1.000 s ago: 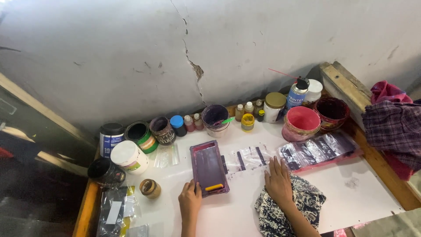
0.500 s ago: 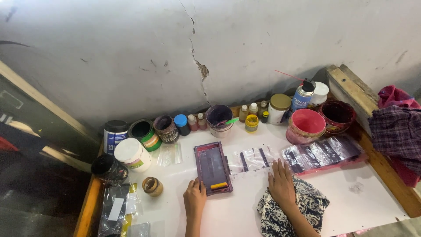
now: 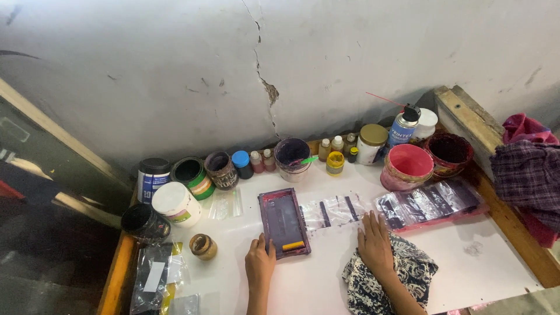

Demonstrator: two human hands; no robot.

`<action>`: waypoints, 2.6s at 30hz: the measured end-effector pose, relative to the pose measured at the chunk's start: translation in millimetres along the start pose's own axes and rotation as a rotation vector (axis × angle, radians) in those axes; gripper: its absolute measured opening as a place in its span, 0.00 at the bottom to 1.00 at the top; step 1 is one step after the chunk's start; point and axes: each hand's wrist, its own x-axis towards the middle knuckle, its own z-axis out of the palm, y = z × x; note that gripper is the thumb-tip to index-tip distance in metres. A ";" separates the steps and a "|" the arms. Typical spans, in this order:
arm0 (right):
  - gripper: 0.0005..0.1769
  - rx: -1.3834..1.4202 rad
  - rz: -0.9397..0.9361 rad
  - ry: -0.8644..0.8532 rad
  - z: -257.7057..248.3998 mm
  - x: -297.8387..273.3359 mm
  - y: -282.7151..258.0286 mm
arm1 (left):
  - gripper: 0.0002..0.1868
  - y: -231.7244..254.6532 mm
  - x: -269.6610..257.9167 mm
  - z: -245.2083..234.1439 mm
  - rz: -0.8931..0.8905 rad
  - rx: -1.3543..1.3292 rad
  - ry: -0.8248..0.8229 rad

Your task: The person uses a yellow squeegee to spread purple ink across a screen printing frame. They then wipe the white work surface with a patterned cloth. Finally, they stir a container of dark purple ink with a green-handled tool.

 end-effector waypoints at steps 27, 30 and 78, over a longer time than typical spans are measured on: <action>0.06 0.209 -0.646 -0.596 27.5 25.5 -151.3 | 0.81 46.2 -6.4 -32.8 0.038 0.021 -0.073; 0.07 0.120 -0.599 -0.618 29.2 27.4 -157.5 | 0.76 43.8 -8.5 -28.1 0.052 0.034 -0.013; 0.11 -0.012 -0.607 -0.354 76.2 16.8 -162.5 | 0.74 38.1 -6.6 -21.8 0.036 -0.072 0.021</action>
